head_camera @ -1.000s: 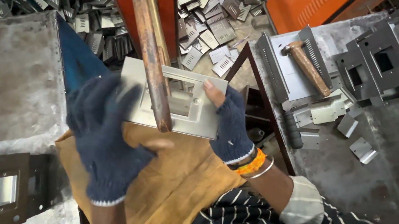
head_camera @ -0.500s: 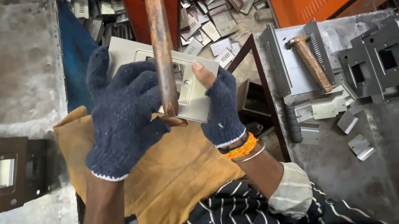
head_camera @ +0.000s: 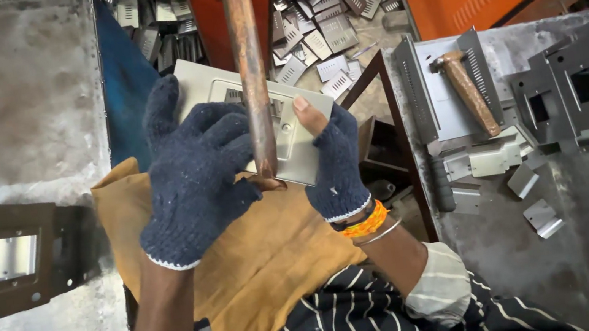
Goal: Spot welding metal components together and then using a metal file to refine the edges.
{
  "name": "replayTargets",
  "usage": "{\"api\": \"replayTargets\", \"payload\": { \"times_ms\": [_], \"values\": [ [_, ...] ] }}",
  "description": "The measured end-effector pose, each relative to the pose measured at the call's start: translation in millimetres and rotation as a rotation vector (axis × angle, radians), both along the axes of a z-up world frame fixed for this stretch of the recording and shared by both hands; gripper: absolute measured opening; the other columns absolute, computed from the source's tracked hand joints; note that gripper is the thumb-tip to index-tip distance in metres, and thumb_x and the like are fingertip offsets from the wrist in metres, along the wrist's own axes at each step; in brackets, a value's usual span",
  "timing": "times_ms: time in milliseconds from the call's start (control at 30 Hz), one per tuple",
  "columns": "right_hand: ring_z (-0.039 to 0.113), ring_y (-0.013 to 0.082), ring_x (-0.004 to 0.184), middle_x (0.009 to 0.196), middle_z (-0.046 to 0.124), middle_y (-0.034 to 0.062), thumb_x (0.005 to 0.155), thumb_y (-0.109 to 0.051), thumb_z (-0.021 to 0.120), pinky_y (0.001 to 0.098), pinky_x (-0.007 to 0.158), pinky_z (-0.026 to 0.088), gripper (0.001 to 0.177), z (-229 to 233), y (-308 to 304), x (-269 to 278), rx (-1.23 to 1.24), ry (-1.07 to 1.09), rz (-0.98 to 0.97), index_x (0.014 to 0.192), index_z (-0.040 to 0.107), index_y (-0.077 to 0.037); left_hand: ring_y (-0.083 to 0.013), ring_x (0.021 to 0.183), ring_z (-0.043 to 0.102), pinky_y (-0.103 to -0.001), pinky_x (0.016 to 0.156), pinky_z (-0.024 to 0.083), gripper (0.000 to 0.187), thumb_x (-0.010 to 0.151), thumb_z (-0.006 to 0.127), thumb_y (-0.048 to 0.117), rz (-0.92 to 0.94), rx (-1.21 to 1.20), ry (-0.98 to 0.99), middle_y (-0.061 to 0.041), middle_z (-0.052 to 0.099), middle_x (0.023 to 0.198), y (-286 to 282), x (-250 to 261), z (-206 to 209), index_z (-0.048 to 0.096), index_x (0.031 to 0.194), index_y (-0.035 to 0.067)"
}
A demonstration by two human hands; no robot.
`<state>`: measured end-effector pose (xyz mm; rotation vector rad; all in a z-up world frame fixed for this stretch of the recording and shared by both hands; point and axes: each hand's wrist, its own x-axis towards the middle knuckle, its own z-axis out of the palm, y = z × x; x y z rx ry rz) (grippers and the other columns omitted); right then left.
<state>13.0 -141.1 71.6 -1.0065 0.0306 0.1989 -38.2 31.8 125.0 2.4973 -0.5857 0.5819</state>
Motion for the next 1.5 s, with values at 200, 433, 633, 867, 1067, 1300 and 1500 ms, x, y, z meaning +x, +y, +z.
{"api": "replayTargets", "payload": {
  "times_ms": [200, 433, 633, 867, 1067, 1300, 1500],
  "values": [
    [0.069, 0.0164, 0.077, 0.092, 0.07, 0.0096, 0.096, -0.029, 0.067, 0.0307, 0.068, 0.057, 0.038, 4.1, -1.1, 0.3, -0.05, -0.014, 0.033, 0.111, 0.068, 0.006, -0.0259, 0.109, 0.064, -0.063, 0.118, 0.023, 0.054, 0.053, 0.089, 0.025, 0.014, -0.008, -0.006, -0.001, 0.071, 0.107, -2.6, -2.9, -4.5, 0.075, 0.105, 0.02],
    [0.067, 0.0137, 0.078, 0.09, 0.069, 0.0043, 0.093, -0.028, 0.068, 0.029, 0.068, 0.054, 0.033, 0.2, -13.1, 7.7, -0.108, -0.025, -0.026, 0.108, 0.071, 0.001, -0.0359, 0.134, 0.051, -0.05, 0.119, 0.028, 0.077, 0.052, 0.094, 0.032, 0.243, -0.053, -0.091, -0.011, 0.061, 0.133, -6.7, -12.0, -5.0, 0.069, 0.122, 0.011],
    [0.064, 0.013, 0.076, 0.087, 0.067, 0.0037, 0.096, -0.03, 0.07, 0.0294, 0.067, 0.052, 0.032, -15.6, -27.1, 0.6, -0.18, -0.054, -0.028, 0.103, 0.071, 0.002, -0.0293, 0.149, 0.049, -0.041, 0.124, 0.044, 0.112, 0.068, 0.099, 0.035, 0.222, -0.615, 0.037, -0.014, 0.045, 0.16, -0.4, -19.3, -63.9, 0.039, 0.157, 0.003],
    [0.068, 0.0141, 0.075, 0.086, 0.071, 0.004, 0.09, -0.03, 0.068, 0.0297, 0.068, 0.055, 0.033, 4.6, -20.6, -0.9, -0.157, -0.024, -0.001, 0.103, 0.072, 0.001, -0.028, 0.151, 0.049, -0.04, 0.125, 0.044, 0.116, 0.068, 0.095, 0.042, 0.205, -0.728, 0.114, -0.014, 0.046, 0.164, -1.8, -20.3, -62.1, 0.037, 0.16, 0.002],
    [0.068, 0.0162, 0.077, 0.088, 0.069, 0.0061, 0.093, -0.028, 0.071, 0.0316, 0.068, 0.056, 0.036, -4.1, -32.8, -1.1, -0.181, 0.0, -0.041, 0.108, 0.071, 0.004, -0.0143, 0.126, 0.048, -0.031, 0.11, 0.039, 0.083, 0.106, 0.048, 0.065, 0.117, -1.058, 0.151, -0.005, 0.053, 0.146, 2.4, -31.8, -109.1, 0.042, 0.162, 0.004],
    [0.073, 0.0169, 0.078, 0.092, 0.074, 0.0072, 0.089, -0.029, 0.07, 0.0312, 0.068, 0.059, 0.036, 13.1, -39.5, 4.0, -0.188, -0.001, 0.017, 0.109, 0.072, 0.001, -0.0098, 0.114, 0.048, -0.028, 0.102, 0.041, 0.078, 0.114, 0.041, 0.058, 0.268, -1.585, 0.263, -0.001, 0.052, 0.126, 3.3, -22.0, -196.8, 0.044, 0.152, -0.01],
    [0.067, 0.0139, 0.076, 0.088, 0.067, 0.0045, 0.096, -0.029, 0.069, 0.0295, 0.068, 0.055, 0.033, 29.3, -80.0, -10.8, -0.123, -0.024, 0.113, 0.112, 0.072, 0.0, -0.0162, 0.143, 0.035, -0.032, 0.12, 0.025, 0.072, 0.113, 0.031, 0.054, 0.439, -1.213, 0.198, -0.009, 0.041, 0.155, -7.0, -48.3, -165.7, 0.033, 0.153, -0.006]
  ]
}}
